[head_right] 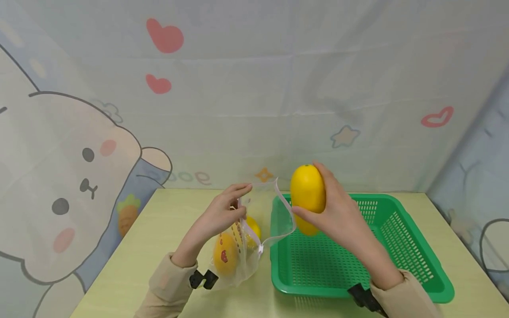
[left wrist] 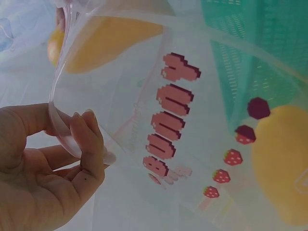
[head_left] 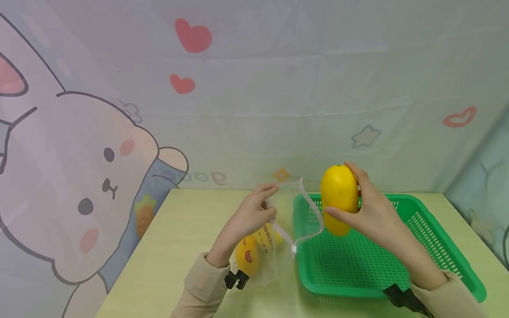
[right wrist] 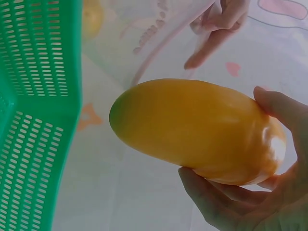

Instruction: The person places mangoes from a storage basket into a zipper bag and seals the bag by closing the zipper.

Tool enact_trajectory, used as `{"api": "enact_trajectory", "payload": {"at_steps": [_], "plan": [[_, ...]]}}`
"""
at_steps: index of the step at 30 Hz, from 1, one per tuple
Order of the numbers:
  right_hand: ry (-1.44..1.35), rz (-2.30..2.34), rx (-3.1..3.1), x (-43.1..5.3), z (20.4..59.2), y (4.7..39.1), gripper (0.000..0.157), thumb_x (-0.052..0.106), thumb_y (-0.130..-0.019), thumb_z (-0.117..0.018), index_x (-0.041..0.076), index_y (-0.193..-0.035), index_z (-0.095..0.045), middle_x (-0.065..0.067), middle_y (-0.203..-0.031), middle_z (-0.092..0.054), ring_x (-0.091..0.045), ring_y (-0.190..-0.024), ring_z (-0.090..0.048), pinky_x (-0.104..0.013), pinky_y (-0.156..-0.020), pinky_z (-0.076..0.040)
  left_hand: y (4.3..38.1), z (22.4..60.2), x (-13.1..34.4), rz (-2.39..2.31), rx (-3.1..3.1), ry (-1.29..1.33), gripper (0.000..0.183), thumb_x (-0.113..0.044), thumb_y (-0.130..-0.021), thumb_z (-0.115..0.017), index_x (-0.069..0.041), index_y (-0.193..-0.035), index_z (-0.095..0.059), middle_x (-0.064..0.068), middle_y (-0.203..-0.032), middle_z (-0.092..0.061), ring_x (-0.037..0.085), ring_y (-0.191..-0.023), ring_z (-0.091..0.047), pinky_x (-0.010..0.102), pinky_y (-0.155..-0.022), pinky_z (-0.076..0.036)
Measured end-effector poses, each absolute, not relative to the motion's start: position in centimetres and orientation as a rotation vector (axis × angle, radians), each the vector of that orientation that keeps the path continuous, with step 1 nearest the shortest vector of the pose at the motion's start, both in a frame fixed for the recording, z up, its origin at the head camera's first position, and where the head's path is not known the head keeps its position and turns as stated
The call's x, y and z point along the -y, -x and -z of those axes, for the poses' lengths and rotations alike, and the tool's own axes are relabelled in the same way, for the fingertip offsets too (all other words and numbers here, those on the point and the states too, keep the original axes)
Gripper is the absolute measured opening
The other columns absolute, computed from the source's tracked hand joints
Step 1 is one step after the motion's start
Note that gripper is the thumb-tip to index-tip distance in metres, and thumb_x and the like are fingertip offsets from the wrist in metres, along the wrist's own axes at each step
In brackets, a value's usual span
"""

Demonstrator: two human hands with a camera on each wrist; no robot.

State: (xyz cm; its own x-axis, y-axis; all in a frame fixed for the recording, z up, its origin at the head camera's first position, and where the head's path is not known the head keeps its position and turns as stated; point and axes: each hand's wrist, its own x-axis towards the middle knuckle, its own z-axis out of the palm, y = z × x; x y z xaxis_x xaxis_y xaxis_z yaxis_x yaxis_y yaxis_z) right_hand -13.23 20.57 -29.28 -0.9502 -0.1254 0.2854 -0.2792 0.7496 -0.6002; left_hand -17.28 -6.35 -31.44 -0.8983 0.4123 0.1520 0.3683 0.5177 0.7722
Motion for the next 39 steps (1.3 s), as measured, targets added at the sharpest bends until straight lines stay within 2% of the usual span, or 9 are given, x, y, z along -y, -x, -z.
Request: {"api": "enact_trajectory", "payload": {"at_steps": [8,16,31,39], "plan": [[-0.338,-1.031,2.686,-19.7,28.4,13.3,0.101,0.052,-0.08,-0.071,0.028,-0.155,-0.008,-0.018,-0.135,-0.049,-0.034,-0.108,-0.054,-0.034,-0.064,-0.053,17.2,31.4,6.3,-1.345,-2.696,-0.693,0.059,-0.007,-0.089,-0.051,-0.01,-0.147,-0.04,0.002,-0.153,-0.036,0.015,-0.074,-0.047,0.019,-0.054,-0.037],[-0.355,-1.058,2.648,-18.7,27.8,13.6,0.1,0.05,-0.08,-0.072,0.029,-0.154,-0.008,-0.017,-0.14,-0.044,-0.034,-0.108,-0.053,-0.038,-0.068,-0.056,17.3,31.4,6.2,-1.335,-2.703,-0.702,0.059,-0.007,-0.089,-0.051,-0.009,-0.146,-0.04,0.004,-0.153,-0.036,0.015,-0.075,-0.046,0.02,-0.053,-0.037],[-0.427,-1.243,2.56,-16.9,28.0,14.6,0.094,0.039,-0.082,-0.074,0.029,-0.153,-0.013,-0.018,-0.138,-0.043,-0.034,-0.106,-0.054,-0.042,-0.075,-0.058,17.2,31.5,6.0,-1.336,-2.709,-0.702,0.058,-0.007,-0.089,-0.052,-0.01,-0.146,-0.041,0.004,-0.152,-0.038,0.015,-0.073,-0.047,0.021,-0.054,-0.04],[-0.423,-1.284,2.55,-16.1,28.9,15.5,0.095,0.041,-0.083,-0.072,0.023,-0.154,-0.012,-0.016,-0.144,-0.039,-0.035,-0.108,-0.055,-0.041,-0.075,-0.058,17.2,31.5,5.9,-1.332,-2.716,-0.696,0.057,-0.008,-0.089,-0.053,-0.01,-0.145,-0.042,0.004,-0.151,-0.039,0.015,-0.076,-0.048,0.021,-0.055,-0.04]]}}
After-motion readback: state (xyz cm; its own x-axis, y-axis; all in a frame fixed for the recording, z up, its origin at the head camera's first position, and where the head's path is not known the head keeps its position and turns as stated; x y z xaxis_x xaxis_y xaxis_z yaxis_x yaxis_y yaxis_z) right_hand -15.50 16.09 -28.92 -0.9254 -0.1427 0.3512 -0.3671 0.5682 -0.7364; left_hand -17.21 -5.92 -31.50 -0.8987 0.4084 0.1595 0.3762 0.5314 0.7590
